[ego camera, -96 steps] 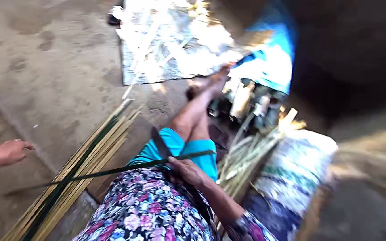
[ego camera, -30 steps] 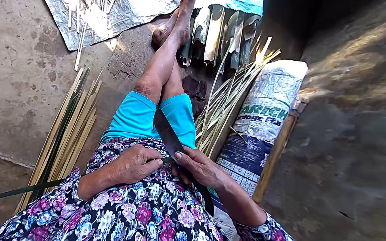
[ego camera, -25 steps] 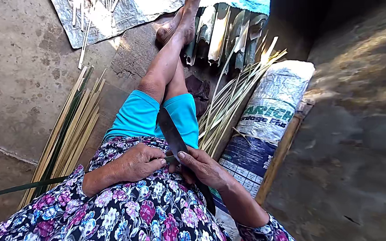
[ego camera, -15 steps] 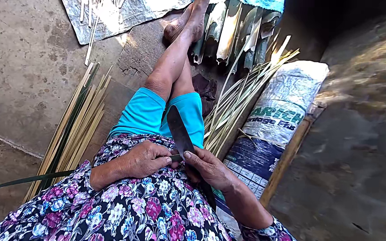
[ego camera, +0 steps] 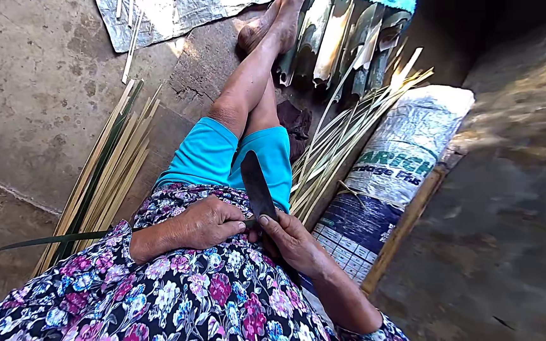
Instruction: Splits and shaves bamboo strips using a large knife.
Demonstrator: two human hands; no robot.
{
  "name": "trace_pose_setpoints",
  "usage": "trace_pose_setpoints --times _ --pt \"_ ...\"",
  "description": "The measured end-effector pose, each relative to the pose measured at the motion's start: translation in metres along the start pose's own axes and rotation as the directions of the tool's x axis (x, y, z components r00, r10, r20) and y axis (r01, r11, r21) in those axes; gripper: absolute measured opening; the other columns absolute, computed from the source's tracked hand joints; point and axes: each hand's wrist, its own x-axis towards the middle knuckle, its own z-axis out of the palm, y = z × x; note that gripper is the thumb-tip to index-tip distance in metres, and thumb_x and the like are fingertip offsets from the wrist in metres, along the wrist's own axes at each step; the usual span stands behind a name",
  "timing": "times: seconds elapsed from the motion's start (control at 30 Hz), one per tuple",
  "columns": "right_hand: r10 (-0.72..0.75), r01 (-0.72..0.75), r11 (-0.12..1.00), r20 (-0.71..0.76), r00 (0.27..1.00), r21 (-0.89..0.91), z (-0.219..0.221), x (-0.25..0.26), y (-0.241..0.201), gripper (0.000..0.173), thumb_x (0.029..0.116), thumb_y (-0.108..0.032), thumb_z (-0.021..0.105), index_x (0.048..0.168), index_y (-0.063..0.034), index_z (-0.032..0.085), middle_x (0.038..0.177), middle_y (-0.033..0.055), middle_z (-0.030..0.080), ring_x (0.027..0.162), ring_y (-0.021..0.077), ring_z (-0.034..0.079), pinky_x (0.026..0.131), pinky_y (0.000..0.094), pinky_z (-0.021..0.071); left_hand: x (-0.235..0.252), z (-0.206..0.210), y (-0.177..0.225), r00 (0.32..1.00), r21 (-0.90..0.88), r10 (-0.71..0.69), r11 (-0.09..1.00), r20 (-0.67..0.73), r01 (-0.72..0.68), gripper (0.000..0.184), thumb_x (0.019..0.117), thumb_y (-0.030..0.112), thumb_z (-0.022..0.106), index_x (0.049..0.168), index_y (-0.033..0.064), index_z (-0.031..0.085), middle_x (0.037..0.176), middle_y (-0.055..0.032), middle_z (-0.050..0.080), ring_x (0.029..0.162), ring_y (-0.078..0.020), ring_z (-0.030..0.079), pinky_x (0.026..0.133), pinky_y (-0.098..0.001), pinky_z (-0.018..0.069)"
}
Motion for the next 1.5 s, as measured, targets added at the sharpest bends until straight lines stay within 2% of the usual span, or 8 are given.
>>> trace_pose_setpoints --times 0.5,0.77,0.93,1.07,1.2,1.37,1.43,1.5 --pt "0.040 -0.036 0.990 -0.023 0.999 0.136 0.003 0.007 0.000 0.025 0.1088 -0.017 0.041 0.094 -0.0135 0.061 0.071 -0.0103 0.067 0.048 -0.0055 0.050 0.045 0.0110 0.0419 0.001 0.004 -0.004 0.999 -0.007 0.024 1.000 -0.035 -0.024 0.030 0.1042 0.019 0.050 0.087 0.0032 0.069 0.064 0.0059 0.052 0.055 0.0031 0.043 0.054 -0.0163 0.0355" --pt "0.087 -0.088 0.969 0.011 0.996 0.232 -0.002 0.018 -0.009 0.023 0.1087 -0.017 0.041 0.097 -0.0119 0.060 0.066 -0.0073 0.066 0.047 -0.0038 0.052 0.044 0.0114 0.0418 0.001 0.008 -0.010 0.988 -0.069 0.056 0.995 -0.145 -0.067 0.028 0.1033 0.017 0.052 0.088 0.0011 0.069 0.062 0.0071 0.053 0.055 0.0067 0.044 0.053 -0.0117 0.0368" --pt "0.148 -0.156 0.981 0.076 0.986 0.115 -0.013 0.024 -0.024 0.025 0.1092 -0.019 0.042 0.095 -0.0118 0.062 0.065 -0.0085 0.066 0.048 -0.0041 0.053 0.046 0.0112 0.0432 0.001 0.012 -0.012 0.974 -0.027 0.092 0.995 -0.207 -0.099 0.030 0.1042 0.019 0.051 0.091 0.0003 0.071 0.066 0.0054 0.056 0.057 0.0056 0.046 0.056 -0.0127 0.0391" --pt "0.079 -0.086 0.978 0.044 0.996 0.190 -0.010 0.032 -0.024 0.026 0.1088 -0.017 0.041 0.093 -0.0119 0.061 0.064 -0.0075 0.065 0.046 -0.0043 0.052 0.044 0.0102 0.0415 0.003 0.014 -0.016 0.937 -0.054 0.140 0.985 -0.321 -0.166 0.029 0.1028 0.016 0.052 0.093 -0.0029 0.072 0.068 0.0028 0.060 0.058 0.0069 0.049 0.057 -0.0103 0.0420" --pt "0.148 -0.141 0.989 0.204 0.968 -0.050 -0.020 0.035 -0.039 0.023 0.1088 -0.022 0.043 0.099 -0.0126 0.062 0.067 -0.0098 0.063 0.050 -0.0048 0.052 0.047 0.0110 0.0425 0.001 0.018 -0.016 0.929 -0.017 0.199 0.976 -0.312 -0.215 0.029 0.1031 0.015 0.053 0.092 -0.0032 0.072 0.070 -0.0008 0.063 0.060 0.0036 0.052 0.059 -0.0132 0.0435" --pt "0.085 -0.077 0.995 0.133 0.987 -0.059 -0.007 0.043 -0.043 0.023 0.1103 -0.025 0.042 0.105 -0.0095 0.058 0.069 -0.0079 0.064 0.052 -0.0029 0.056 0.049 0.0133 0.0469 0.002 0.018 -0.017 0.894 -0.115 0.176 0.963 -0.413 -0.243 0.025 0.1017 0.011 0.054 0.090 -0.0037 0.070 0.069 0.0031 0.062 0.060 0.0067 0.053 0.058 -0.0105 0.0454" --pt "0.070 -0.055 0.993 0.150 0.986 -0.101 -0.004 0.044 -0.046 0.025 0.1110 -0.026 0.040 0.107 -0.0088 0.058 0.070 -0.0078 0.062 0.053 -0.0027 0.056 0.051 0.0140 0.0475 -0.002 0.019 -0.016 0.877 -0.092 0.175 0.967 -0.447 -0.239 0.024 0.1008 0.010 0.054 0.090 -0.0044 0.071 0.071 0.0016 0.064 0.060 0.0055 0.055 0.059 -0.0115 0.0476" --pt "0.060 -0.057 0.998 0.213 0.975 -0.022 -0.007 0.053 -0.050 0.029 0.1122 -0.029 0.035 0.107 -0.0097 0.057 0.070 -0.0058 0.064 0.051 -0.0009 0.057 0.049 0.0147 0.0481 -0.005 0.011 -0.010 0.872 -0.091 0.161 0.970 -0.463 -0.227 0.022 0.1011 0.008 0.055 0.092 -0.0043 0.070 0.071 0.0028 0.064 0.059 0.0051 0.056 0.057 -0.0114 0.0485"
